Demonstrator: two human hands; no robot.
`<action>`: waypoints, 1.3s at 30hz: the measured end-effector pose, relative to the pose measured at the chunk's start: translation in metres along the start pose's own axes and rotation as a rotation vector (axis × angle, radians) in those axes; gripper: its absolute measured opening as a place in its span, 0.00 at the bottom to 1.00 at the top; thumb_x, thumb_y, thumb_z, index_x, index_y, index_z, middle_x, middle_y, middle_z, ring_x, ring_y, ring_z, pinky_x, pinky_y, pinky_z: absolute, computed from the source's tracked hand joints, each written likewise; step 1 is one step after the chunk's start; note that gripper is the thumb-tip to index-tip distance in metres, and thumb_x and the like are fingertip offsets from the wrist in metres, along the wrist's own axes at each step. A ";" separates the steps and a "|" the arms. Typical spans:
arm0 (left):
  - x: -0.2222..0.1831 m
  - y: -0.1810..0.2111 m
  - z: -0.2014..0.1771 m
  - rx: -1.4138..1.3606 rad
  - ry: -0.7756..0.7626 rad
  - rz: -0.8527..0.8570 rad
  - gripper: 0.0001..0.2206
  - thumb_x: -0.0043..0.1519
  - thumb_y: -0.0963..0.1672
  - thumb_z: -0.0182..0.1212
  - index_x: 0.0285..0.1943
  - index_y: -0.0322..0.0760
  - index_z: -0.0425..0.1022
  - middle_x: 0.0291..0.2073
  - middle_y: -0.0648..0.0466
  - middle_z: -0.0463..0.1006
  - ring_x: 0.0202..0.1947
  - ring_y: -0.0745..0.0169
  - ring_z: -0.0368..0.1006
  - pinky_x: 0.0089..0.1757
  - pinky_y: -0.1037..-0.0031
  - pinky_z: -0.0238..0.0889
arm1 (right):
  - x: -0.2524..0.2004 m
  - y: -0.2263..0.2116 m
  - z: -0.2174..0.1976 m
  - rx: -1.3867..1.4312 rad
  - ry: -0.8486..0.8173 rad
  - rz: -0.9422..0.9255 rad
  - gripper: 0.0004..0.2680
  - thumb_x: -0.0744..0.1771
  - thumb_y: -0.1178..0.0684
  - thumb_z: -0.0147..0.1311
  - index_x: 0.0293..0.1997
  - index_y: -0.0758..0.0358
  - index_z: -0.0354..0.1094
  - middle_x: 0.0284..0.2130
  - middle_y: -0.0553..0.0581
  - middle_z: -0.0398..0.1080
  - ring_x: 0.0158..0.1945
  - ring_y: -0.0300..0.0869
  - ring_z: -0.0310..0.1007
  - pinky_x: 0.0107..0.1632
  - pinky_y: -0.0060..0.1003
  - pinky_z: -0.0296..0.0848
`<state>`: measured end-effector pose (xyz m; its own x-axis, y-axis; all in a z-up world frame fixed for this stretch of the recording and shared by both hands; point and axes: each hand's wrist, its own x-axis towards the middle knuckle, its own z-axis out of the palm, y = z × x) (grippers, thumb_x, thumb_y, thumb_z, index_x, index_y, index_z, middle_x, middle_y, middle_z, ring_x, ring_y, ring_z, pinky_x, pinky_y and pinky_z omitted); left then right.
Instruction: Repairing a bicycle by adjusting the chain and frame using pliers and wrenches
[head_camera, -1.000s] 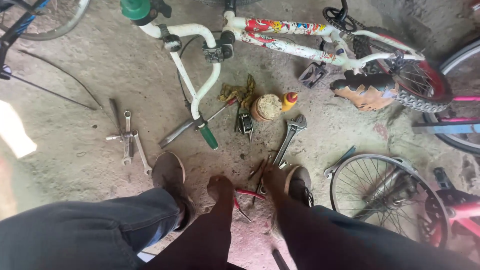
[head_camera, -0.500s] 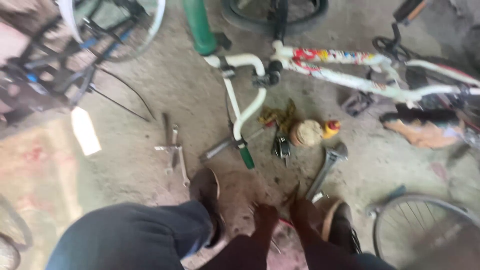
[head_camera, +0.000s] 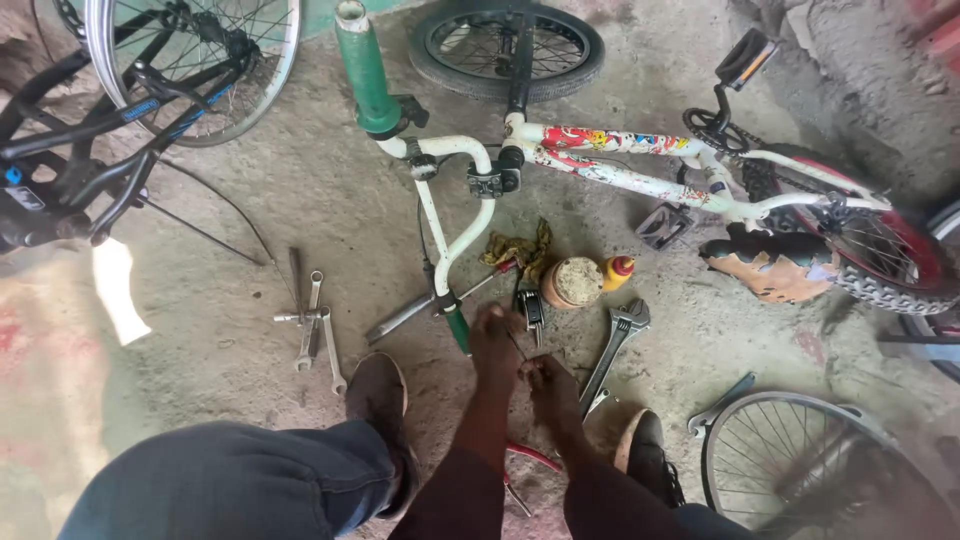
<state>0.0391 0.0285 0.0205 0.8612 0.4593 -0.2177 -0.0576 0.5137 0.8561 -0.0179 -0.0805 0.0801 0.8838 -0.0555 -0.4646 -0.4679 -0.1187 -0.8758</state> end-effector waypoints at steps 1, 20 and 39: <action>0.016 0.010 -0.001 -0.370 0.105 -0.050 0.09 0.70 0.37 0.46 0.40 0.43 0.70 0.26 0.50 0.76 0.27 0.48 0.75 0.34 0.54 0.71 | -0.013 -0.033 0.002 0.426 -0.034 0.102 0.06 0.69 0.65 0.48 0.34 0.63 0.61 0.25 0.48 0.59 0.27 0.36 0.58 0.33 0.32 0.65; 0.033 0.068 0.039 -0.460 0.048 -0.130 0.13 0.75 0.42 0.46 0.67 0.42 0.69 0.29 0.51 0.75 0.26 0.62 0.73 0.37 0.67 0.76 | -0.006 -0.116 -0.012 0.600 -0.011 -0.602 0.06 0.64 0.69 0.60 0.43 0.79 0.72 0.29 0.68 0.73 0.29 0.50 0.80 0.31 0.35 0.81; 0.035 0.037 0.006 0.697 -0.238 -0.177 0.14 0.66 0.53 0.49 0.41 0.48 0.80 0.34 0.51 0.81 0.38 0.55 0.81 0.41 0.64 0.74 | 0.044 0.036 -0.073 0.836 0.664 0.000 0.08 0.68 0.56 0.56 0.30 0.54 0.62 0.20 0.55 0.68 0.22 0.43 0.71 0.27 0.31 0.70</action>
<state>0.0700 0.0592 0.0468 0.9180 0.2032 -0.3405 0.3566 -0.0480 0.9330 0.0049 -0.1597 0.0376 0.5923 -0.6148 -0.5208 -0.1007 0.5848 -0.8049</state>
